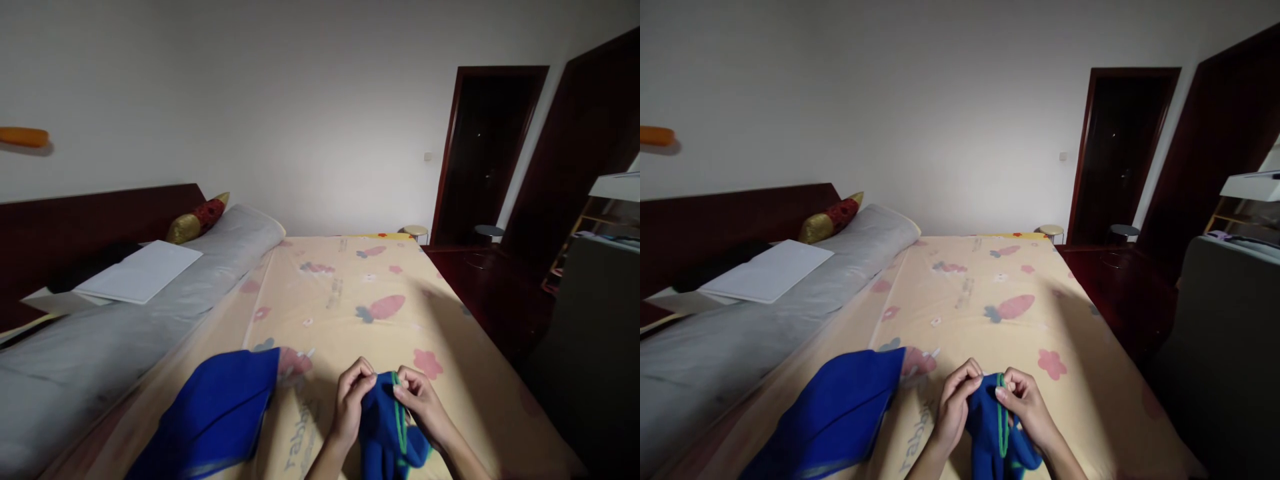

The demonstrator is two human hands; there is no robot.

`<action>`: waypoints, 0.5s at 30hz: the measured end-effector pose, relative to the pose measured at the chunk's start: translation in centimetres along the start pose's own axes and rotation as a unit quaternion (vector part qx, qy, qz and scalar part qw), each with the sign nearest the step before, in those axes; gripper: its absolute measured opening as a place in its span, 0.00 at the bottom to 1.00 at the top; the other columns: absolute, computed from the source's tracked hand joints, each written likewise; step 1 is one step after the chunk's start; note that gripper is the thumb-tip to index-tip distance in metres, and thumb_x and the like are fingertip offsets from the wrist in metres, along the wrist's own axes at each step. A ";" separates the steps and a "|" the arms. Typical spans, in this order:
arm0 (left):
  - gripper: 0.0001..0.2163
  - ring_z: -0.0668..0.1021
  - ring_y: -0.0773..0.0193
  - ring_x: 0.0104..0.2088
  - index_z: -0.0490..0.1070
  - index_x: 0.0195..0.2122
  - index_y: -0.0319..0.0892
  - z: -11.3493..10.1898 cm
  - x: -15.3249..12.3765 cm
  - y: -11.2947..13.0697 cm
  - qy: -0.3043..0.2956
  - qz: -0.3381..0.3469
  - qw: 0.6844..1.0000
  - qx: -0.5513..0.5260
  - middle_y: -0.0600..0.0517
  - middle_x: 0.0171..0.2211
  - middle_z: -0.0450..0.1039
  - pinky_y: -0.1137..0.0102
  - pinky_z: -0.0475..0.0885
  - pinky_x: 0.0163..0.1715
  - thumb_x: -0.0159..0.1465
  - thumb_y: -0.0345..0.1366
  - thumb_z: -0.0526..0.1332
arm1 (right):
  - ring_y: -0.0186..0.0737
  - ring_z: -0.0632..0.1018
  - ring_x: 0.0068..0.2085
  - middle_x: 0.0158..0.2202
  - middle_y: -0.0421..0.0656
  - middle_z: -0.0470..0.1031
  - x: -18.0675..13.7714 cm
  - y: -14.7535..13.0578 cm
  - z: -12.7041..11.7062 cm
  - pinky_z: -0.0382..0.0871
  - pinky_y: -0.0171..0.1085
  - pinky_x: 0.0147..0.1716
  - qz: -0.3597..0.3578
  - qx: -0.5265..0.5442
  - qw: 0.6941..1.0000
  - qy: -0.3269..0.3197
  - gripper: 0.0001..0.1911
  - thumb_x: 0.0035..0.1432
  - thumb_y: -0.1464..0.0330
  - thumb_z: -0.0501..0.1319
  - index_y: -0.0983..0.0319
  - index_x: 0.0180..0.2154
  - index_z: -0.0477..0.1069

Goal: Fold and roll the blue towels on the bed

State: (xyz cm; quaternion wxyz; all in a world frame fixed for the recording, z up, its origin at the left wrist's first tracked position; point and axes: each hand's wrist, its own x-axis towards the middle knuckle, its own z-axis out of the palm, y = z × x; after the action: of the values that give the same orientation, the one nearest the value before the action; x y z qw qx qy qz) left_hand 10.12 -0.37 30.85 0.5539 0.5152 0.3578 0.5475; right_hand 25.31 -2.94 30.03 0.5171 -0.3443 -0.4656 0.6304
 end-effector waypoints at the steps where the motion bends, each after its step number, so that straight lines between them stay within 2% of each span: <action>1: 0.12 0.60 0.67 0.26 0.59 0.21 0.45 -0.3 0.2 0.1 0.019 0.000 1.000 -0.001 0.58 0.22 0.54 0.70 0.58 0.30 0.57 0.40 0.60 | 0.26 0.56 0.17 0.17 0.30 0.54 0.0 0.1 -0.3 0.49 0.31 0.19 -0.010 0.013 0.999 0.028 0.23 0.51 0.52 0.65 0.58 0.23 0.56; 3: 0.09 0.65 0.66 0.31 0.62 0.24 0.45 -1.4 0.6 0.5 0.072 0.013 0.997 -0.003 0.56 0.25 0.60 0.71 0.62 0.35 0.58 0.40 0.60 | 0.28 0.61 0.22 0.20 0.32 0.57 0.0 -0.1 -1.1 0.55 0.30 0.23 -0.052 0.023 0.992 0.113 0.21 0.52 0.53 0.65 0.59 0.23 0.58; 5: 0.07 0.70 0.63 0.42 0.65 0.26 0.45 -2.7 0.8 0.9 0.104 0.034 0.994 -0.010 0.53 0.35 0.69 0.69 0.63 0.47 0.57 0.40 0.59 | 0.34 0.69 0.33 0.27 0.38 0.66 -0.2 -0.6 -2.1 0.62 0.32 0.33 -0.108 -0.006 0.975 0.194 0.19 0.51 0.55 0.66 0.60 0.22 0.61; 7: 0.07 0.70 0.57 0.51 0.66 0.26 0.44 -4.0 0.7 1.2 0.082 0.040 0.996 -0.013 0.50 0.43 0.72 0.65 0.61 0.55 0.57 0.40 0.59 | 0.43 0.70 0.47 0.41 0.43 0.71 -0.6 -1.4 -2.9 0.64 0.37 0.43 -0.154 -0.055 0.959 0.232 0.18 0.50 0.56 0.67 0.60 0.22 0.64; 9: 0.08 0.72 0.55 0.50 0.65 0.25 0.45 -5.0 0.1 1.4 0.019 0.020 1.000 0.003 0.48 0.41 0.74 0.61 0.62 0.55 0.58 0.41 0.57 | 0.48 0.69 0.52 0.46 0.46 0.72 -1.2 -2.2 -3.2 0.64 0.41 0.48 -0.176 -0.089 0.956 0.220 0.18 0.51 0.55 0.65 0.60 0.22 0.65; 10: 0.08 0.72 0.55 0.47 0.65 0.26 0.45 -5.3 -0.3 1.5 -0.014 0.011 1.000 0.025 0.48 0.39 0.75 0.61 0.63 0.53 0.59 0.42 0.57 | 0.47 0.71 0.49 0.43 0.47 0.73 -1.5 -2.7 -3.2 0.65 0.41 0.47 -0.174 -0.099 0.958 0.206 0.18 0.53 0.55 0.63 0.60 0.22 0.66; 12: 0.09 0.73 0.58 0.40 0.66 0.28 0.46 -5.6 -1.2 1.9 -0.056 0.007 0.995 0.088 0.50 0.33 0.72 0.64 0.66 0.47 0.61 0.44 0.55 | 0.41 0.73 0.36 0.30 0.43 0.72 -2.0 -3.4 -3.1 0.67 0.38 0.37 -0.160 -0.132 0.957 0.201 0.18 0.55 0.53 0.60 0.59 0.23 0.65; 13: 0.10 0.71 0.61 0.36 0.65 0.28 0.46 -5.6 -1.7 2.2 -0.065 0.010 0.991 0.120 0.51 0.30 0.70 0.66 0.67 0.43 0.61 0.44 0.55 | 0.38 0.70 0.30 0.25 0.40 0.69 -2.1 -3.6 -3.1 0.65 0.36 0.31 -0.154 -0.160 0.951 0.217 0.18 0.56 0.53 0.59 0.59 0.24 0.64; 15: 0.11 0.67 0.65 0.29 0.63 0.26 0.46 -5.8 -2.5 3.1 -0.073 0.016 0.981 0.176 0.54 0.27 0.64 0.70 0.67 0.35 0.61 0.46 0.56 | 0.32 0.63 0.24 0.21 0.36 0.61 -2.3 -3.9 -3.5 0.59 0.33 0.24 -0.161 -0.234 0.922 0.263 0.19 0.56 0.53 0.59 0.58 0.23 0.62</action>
State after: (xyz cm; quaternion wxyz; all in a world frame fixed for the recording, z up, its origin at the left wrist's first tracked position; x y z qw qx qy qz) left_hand 3.43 -2.18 32.15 0.4705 0.6492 0.3989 0.4452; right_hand 30.32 -4.29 32.48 0.6204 -0.5293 -0.4960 0.2983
